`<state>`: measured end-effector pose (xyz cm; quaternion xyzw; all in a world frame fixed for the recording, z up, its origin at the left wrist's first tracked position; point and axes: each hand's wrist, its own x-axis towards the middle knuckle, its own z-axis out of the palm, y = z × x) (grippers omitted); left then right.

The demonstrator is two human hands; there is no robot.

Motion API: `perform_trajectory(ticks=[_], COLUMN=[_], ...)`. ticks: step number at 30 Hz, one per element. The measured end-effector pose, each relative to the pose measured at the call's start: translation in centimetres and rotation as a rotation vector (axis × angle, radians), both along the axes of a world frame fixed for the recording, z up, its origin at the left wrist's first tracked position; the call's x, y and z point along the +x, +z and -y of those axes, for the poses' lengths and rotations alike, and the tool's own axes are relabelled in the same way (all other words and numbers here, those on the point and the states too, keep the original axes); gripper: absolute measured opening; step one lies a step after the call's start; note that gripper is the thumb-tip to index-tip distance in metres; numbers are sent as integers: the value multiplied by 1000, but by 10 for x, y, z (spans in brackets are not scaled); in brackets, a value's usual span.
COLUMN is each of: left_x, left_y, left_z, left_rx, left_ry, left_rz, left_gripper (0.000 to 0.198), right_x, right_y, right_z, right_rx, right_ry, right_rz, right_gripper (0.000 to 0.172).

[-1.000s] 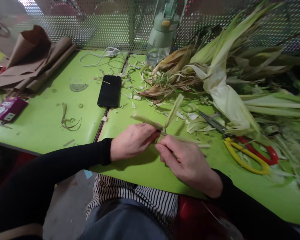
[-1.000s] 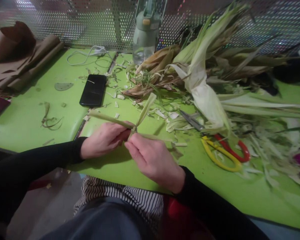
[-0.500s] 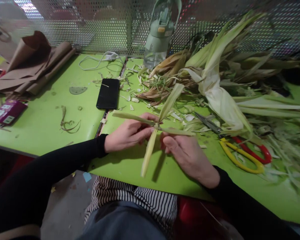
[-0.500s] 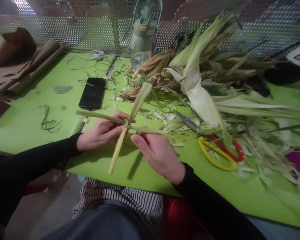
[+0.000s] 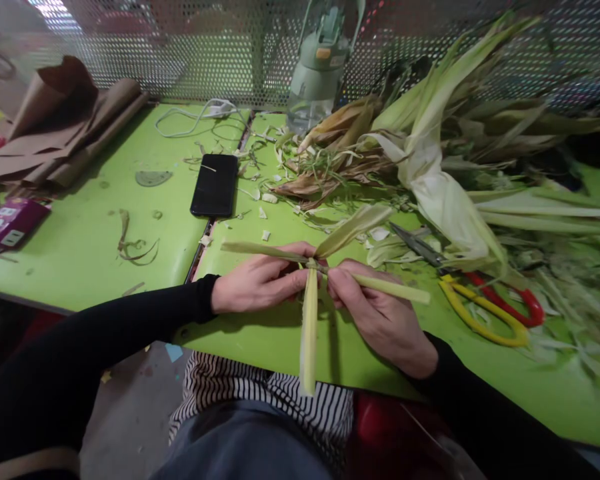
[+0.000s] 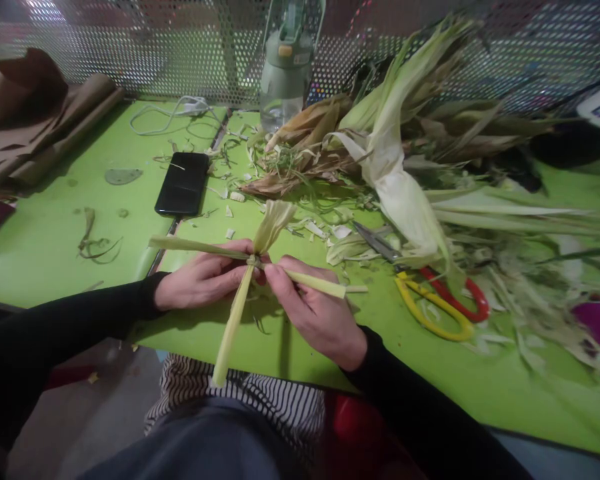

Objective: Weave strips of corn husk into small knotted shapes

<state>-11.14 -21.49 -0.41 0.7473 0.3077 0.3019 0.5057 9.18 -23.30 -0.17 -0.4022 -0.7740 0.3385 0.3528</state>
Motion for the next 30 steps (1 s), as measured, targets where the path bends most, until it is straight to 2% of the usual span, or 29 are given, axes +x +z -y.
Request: perform_trajectory(ticks=[4, 9, 13, 17, 19, 21, 23, 24, 27, 30], left_x=[4, 5, 3, 2, 0, -3, -8, -11, -14, -9], left_y=[3, -5, -5, 1, 0, -2, -4, -4, -1, 5], left_z=[5, 10, 13, 10, 5, -2, -10, -13, -15, -9], left_rx=[-16, -7, 4, 16, -10, 11, 69, 87, -15, -172], left_ry=[24, 6, 42, 46, 10, -45, -22, 34, 91, 4], left_rz=[59, 187, 99, 19, 5, 44, 61, 58, 45, 107], left_gripper=[24, 27, 21, 21, 22, 31, 42, 42, 34, 38], right_x=[-1, 0, 4, 6, 6, 7, 10, 11, 14, 13], right_y=[4, 11, 18, 12, 7, 3, 1, 1, 2, 2], right_z=[2, 6, 10, 9, 5, 0, -6, -8, -13, -13], right_rx=[72, 58, 48, -83, -158, -177, -174, -173, -179, -176], right_ry=[37, 61, 33, 24, -10, -77, -120, -126, -112, -100], right_rz=[60, 66, 99, -4, -92, -125, -118, -114, -100, -60], right_gripper=[35, 38, 41, 47, 48, 46, 41, 39, 39, 40])
